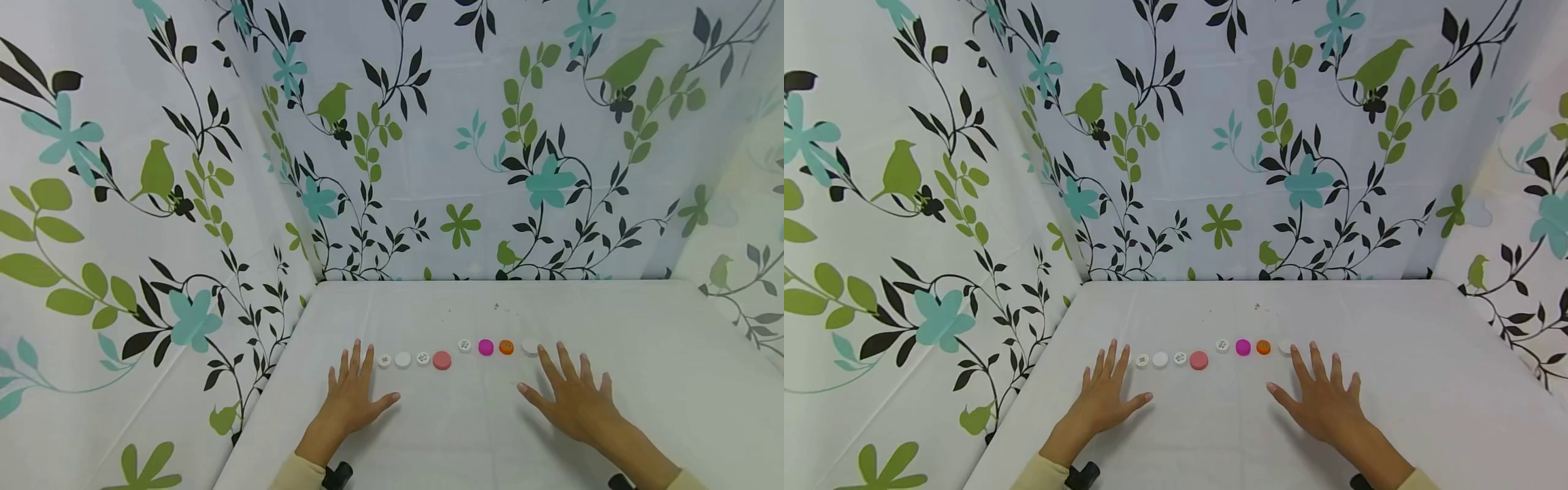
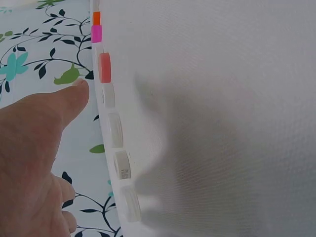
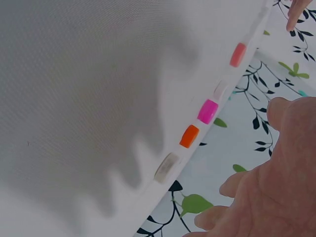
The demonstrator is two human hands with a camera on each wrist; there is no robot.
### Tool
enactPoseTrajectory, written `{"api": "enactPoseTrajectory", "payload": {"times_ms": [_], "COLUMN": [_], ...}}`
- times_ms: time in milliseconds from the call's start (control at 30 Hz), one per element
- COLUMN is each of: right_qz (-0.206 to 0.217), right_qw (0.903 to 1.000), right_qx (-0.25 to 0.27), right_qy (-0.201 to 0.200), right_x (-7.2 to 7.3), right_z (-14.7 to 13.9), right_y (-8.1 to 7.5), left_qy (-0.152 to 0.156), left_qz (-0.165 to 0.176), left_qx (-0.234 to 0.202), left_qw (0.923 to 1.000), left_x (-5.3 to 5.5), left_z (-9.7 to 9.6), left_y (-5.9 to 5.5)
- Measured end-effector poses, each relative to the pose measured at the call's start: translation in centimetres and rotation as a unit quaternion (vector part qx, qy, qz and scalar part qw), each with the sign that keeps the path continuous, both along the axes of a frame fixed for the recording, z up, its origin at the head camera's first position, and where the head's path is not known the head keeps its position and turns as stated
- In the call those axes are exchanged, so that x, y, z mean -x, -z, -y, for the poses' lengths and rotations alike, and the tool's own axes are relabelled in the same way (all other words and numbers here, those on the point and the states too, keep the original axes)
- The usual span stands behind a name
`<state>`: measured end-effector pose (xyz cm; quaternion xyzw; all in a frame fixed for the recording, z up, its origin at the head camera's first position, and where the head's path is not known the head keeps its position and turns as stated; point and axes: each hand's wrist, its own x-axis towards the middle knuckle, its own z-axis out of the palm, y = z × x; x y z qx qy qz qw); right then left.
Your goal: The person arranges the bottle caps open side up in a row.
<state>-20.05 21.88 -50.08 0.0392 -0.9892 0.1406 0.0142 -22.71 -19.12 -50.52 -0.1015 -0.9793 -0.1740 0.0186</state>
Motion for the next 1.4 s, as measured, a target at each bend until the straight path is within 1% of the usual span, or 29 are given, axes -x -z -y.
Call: {"api": "enactPoseTrajectory", "payload": {"times_ms": [167, 233, 333, 467, 600, 767, 900, 1100, 1233, 1400], "right_qz": [-0.002, -0.009, -0.026, -0.051, -0.063, -0.070, -0.067, -0.065, -0.057, -0.052], "right_qw": [1.0000, 0.9999, 0.9994, 0.9975, 0.9939, 0.9870, 0.9816, 0.9735, 0.9720, 0.9706], "right_qx": [0.002, 0.003, 0.009, 0.031, 0.062, 0.097, 0.119, 0.127, 0.126, 0.125], "right_qy": [-0.007, -0.011, -0.020, -0.038, -0.065, -0.107, -0.134, -0.179, -0.190, -0.199], "right_x": [0.2, 0.3, 0.8, 2.1, 3.6, 5.1, 6.2, 8.5, 9.7, 10.6], "right_z": [0.8, 1.3, 2.3, 4.2, 6.7, 10.3, 13.3, 17.8, 19.9, 21.9], "right_y": [-0.2, -0.3, -0.5, -0.8, -1.2, -1.5, -1.6, -1.0, -0.1, 0.6], "left_qy": [0.000, 0.000, 0.002, 0.004, 0.001, -0.011, -0.018, -0.033, -0.036, -0.030], "left_qz": [-0.003, -0.003, -0.018, -0.047, -0.062, -0.058, -0.051, -0.048, -0.045, -0.043], "left_qx": [-0.005, -0.006, -0.009, -0.012, -0.016, -0.025, -0.021, -0.028, -0.020, -0.024], "left_qw": [1.0000, 1.0000, 0.9998, 0.9988, 0.9980, 0.9980, 0.9983, 0.9979, 0.9981, 0.9983], "left_x": [-0.1, -0.1, 0.2, 0.9, 1.6, 2.5, 3.1, 4.0, 4.7, 5.3], "left_z": [0.4, 0.6, 1.0, 1.6, 2.1, 2.7, 3.2, 3.9, 4.1, 4.0], "left_y": [-0.1, -0.2, -0.2, -0.1, -0.2, -0.1, 0.0, 0.2, 0.8, 1.2]}}
